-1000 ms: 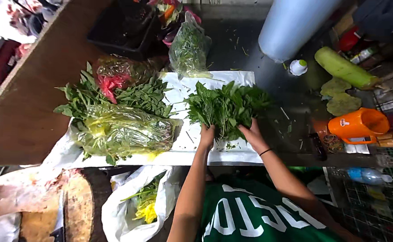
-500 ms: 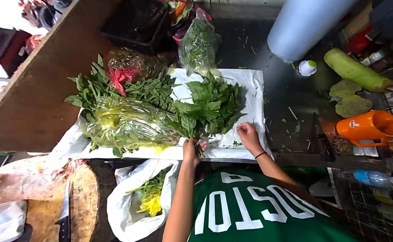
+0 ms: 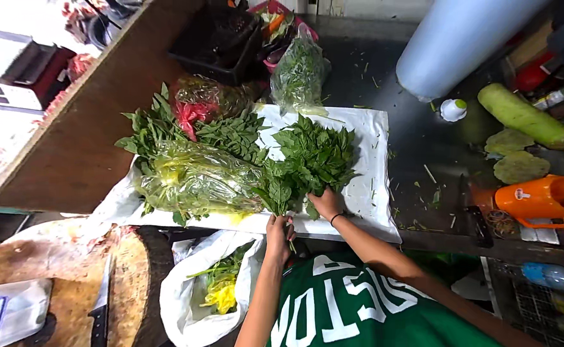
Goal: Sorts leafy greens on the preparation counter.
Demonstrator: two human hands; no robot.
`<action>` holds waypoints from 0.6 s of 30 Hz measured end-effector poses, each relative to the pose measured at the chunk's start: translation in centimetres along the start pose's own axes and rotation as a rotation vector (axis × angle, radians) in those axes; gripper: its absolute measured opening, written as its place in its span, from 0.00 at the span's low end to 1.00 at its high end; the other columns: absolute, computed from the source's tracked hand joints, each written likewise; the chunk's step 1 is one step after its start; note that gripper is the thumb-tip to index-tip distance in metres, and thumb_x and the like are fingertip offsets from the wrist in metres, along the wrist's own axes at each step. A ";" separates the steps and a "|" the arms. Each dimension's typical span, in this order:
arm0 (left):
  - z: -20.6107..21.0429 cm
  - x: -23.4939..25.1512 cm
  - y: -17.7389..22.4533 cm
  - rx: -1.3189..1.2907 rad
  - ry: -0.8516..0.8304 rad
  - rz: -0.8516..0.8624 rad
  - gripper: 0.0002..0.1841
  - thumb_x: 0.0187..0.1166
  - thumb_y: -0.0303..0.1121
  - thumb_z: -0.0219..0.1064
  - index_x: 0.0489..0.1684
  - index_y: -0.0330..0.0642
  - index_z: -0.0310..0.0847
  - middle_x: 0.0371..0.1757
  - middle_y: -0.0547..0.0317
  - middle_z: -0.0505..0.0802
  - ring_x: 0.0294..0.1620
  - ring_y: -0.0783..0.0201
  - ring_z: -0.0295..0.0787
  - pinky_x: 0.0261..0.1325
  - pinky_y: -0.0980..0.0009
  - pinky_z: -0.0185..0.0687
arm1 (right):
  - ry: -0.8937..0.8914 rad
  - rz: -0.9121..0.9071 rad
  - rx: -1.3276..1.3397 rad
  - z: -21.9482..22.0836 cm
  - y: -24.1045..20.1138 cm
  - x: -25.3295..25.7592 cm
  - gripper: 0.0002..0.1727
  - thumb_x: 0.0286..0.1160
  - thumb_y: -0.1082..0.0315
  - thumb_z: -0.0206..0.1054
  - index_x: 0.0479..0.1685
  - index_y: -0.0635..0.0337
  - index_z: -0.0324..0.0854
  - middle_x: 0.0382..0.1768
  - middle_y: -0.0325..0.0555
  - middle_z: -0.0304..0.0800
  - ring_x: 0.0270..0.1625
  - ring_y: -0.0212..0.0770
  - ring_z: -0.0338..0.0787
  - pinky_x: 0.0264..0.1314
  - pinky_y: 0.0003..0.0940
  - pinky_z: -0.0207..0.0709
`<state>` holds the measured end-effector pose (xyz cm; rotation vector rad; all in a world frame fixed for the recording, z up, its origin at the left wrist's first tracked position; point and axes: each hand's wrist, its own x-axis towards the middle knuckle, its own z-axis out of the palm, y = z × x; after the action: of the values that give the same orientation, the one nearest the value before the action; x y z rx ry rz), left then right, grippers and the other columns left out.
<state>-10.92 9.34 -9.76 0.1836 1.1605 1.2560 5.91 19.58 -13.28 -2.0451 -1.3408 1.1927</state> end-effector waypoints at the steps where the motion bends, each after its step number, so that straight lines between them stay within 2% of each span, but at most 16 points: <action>1: -0.3 -0.4 0.3 0.011 -0.004 0.012 0.03 0.84 0.28 0.52 0.47 0.42 0.69 0.23 0.57 0.80 0.09 0.69 0.63 0.11 0.73 0.64 | -0.012 -0.011 0.144 -0.5 0.1 -0.2 0.37 0.73 0.51 0.75 0.76 0.65 0.72 0.60 0.59 0.89 0.59 0.50 0.92 0.64 0.52 0.85; 2: -0.5 -0.7 0.5 0.013 -0.009 0.025 0.03 0.84 0.28 0.51 0.47 0.42 0.69 0.23 0.58 0.79 0.09 0.69 0.63 0.11 0.74 0.64 | -0.025 -0.018 0.258 -1.5 -0.1 -0.4 0.35 0.80 0.53 0.70 0.79 0.65 0.67 0.55 0.59 0.89 0.47 0.48 0.94 0.51 0.47 0.91; 3: -0.6 -1.0 0.6 0.010 -0.016 0.037 0.03 0.84 0.28 0.51 0.46 0.42 0.68 0.23 0.59 0.78 0.09 0.69 0.63 0.11 0.74 0.64 | -0.032 -0.028 0.307 -2.7 -0.3 -0.4 0.33 0.85 0.53 0.64 0.81 0.64 0.64 0.48 0.58 0.89 0.37 0.48 0.93 0.41 0.46 0.91; 4: -0.7 -1.3 0.7 0.002 -0.023 0.047 0.03 0.84 0.28 0.51 0.46 0.43 0.68 0.22 0.59 0.78 0.09 0.69 0.63 0.11 0.74 0.64 | -0.016 -0.051 0.282 -4.1 -0.5 -0.2 0.31 0.88 0.52 0.60 0.80 0.64 0.64 0.45 0.57 0.88 0.35 0.48 0.91 0.41 0.47 0.89; 5: -0.7 -1.6 0.7 -0.011 -0.024 0.058 0.03 0.84 0.29 0.50 0.46 0.44 0.67 0.22 0.60 0.77 0.09 0.70 0.63 0.10 0.74 0.65 | -0.003 -0.075 0.236 -5.7 -0.6 0.2 0.32 0.88 0.50 0.59 0.81 0.64 0.66 0.48 0.60 0.89 0.40 0.52 0.91 0.48 0.53 0.87; 6: -0.7 -1.8 0.7 -0.028 -0.019 0.071 0.03 0.84 0.29 0.50 0.46 0.44 0.67 0.21 0.61 0.77 0.09 0.70 0.63 0.10 0.74 0.64 | -0.001 -0.094 0.207 -7.2 -0.4 0.5 0.33 0.88 0.47 0.57 0.81 0.63 0.66 0.48 0.61 0.89 0.42 0.54 0.91 0.50 0.57 0.86; 7: -0.6 -2.0 0.7 -0.048 -0.013 0.093 0.02 0.84 0.29 0.50 0.45 0.45 0.67 0.21 0.62 0.76 0.08 0.70 0.63 0.10 0.74 0.65 | -0.007 -0.109 0.197 -8.5 -0.2 0.6 0.33 0.88 0.45 0.56 0.81 0.61 0.67 0.42 0.60 0.88 0.37 0.53 0.89 0.46 0.56 0.85; 9: -0.6 -1.9 0.4 -0.094 -0.007 0.170 0.02 0.85 0.30 0.50 0.43 0.46 0.67 0.19 0.64 0.73 0.08 0.70 0.62 0.10 0.74 0.66 | -0.032 -0.131 0.240 -10.7 -0.2 0.2 0.32 0.90 0.43 0.54 0.82 0.56 0.66 0.30 0.52 0.82 0.28 0.47 0.83 0.37 0.49 0.82; 11: -0.2 -1.5 0.5 -0.119 -0.001 0.248 0.02 0.85 0.30 0.51 0.41 0.47 0.67 0.18 0.65 0.71 0.09 0.70 0.61 0.11 0.73 0.65 | -0.031 -0.165 0.296 -11.9 -0.3 -0.2 0.32 0.91 0.44 0.53 0.83 0.56 0.63 0.28 0.49 0.79 0.26 0.44 0.81 0.35 0.45 0.82; 12: 0.0 -1.1 0.7 -0.118 0.002 0.277 0.03 0.85 0.31 0.52 0.40 0.48 0.68 0.17 0.66 0.70 0.09 0.70 0.61 0.12 0.73 0.65 | -0.011 -0.180 0.288 -12.0 -0.2 -0.1 0.33 0.91 0.45 0.53 0.84 0.57 0.60 0.30 0.51 0.80 0.27 0.45 0.83 0.35 0.46 0.83; 13: 0.3 -0.8 0.8 -0.109 0.000 0.297 0.03 0.85 0.31 0.53 0.39 0.49 0.68 0.17 0.67 0.69 0.10 0.71 0.61 0.13 0.73 0.65 | 0.027 -0.182 0.240 -11.9 0.1 0.0 0.35 0.90 0.44 0.55 0.86 0.59 0.59 0.36 0.56 0.84 0.32 0.49 0.86 0.39 0.50 0.84; 14: 0.6 -0.4 1.0 -0.098 -0.006 0.312 0.04 0.84 0.31 0.54 0.37 0.49 0.68 0.16 0.68 0.70 0.10 0.70 0.63 0.14 0.73 0.67 | 0.078 -0.179 0.154 -11.7 0.8 0.4 0.38 0.88 0.42 0.57 0.87 0.61 0.60 0.48 0.62 0.88 0.43 0.55 0.92 0.49 0.56 0.86; 15: 0.9 0.0 1.2 -0.075 -0.006 0.316 0.05 0.84 0.30 0.54 0.36 0.50 0.68 0.16 0.68 0.70 0.11 0.70 0.64 0.15 0.72 0.69 | 0.129 -0.188 0.052 -11.5 2.0 1.2 0.41 0.86 0.40 0.59 0.86 0.64 0.62 0.60 0.66 0.87 0.57 0.60 0.91 0.62 0.62 0.83; 16: 1.2 0.2 1.4 -0.047 0.000 0.313 0.05 0.84 0.30 0.55 0.36 0.50 0.68 0.16 0.68 0.70 0.11 0.70 0.65 0.15 0.71 0.70 | 0.162 -0.200 -0.037 -11.5 3.6 1.8 0.43 0.84 0.39 0.61 0.86 0.65 0.62 0.70 0.68 0.82 0.69 0.64 0.86 0.72 0.65 0.77; 17: 1.5 0.5 1.6 -0.020 0.003 0.309 0.05 0.84 0.29 0.55 0.37 0.50 0.68 0.16 0.68 0.70 0.11 0.70 0.65 0.15 0.71 0.71 | 0.197 -0.210 -0.098 -12.0 5.5 2.2 0.44 0.82 0.39 0.63 0.86 0.65 0.64 0.75 0.69 0.78 0.74 0.66 0.82 0.75 0.67 0.74; 18: 1.8 0.8 1.8 0.004 0.002 0.310 0.05 0.84 0.29 0.55 0.38 0.50 0.69 0.16 0.69 0.70 0.11 0.70 0.65 0.15 0.71 0.71 | 0.260 -0.222 -0.129 -13.0 7.5 2.2 0.40 0.81 0.41 0.65 0.81 0.64 0.71 0.74 0.67 0.79 0.73 0.65 0.83 0.74 0.67 0.76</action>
<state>-10.81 11.51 -8.18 0.3761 1.1659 1.5249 21.04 19.55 -12.53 -1.9922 -1.4981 0.7354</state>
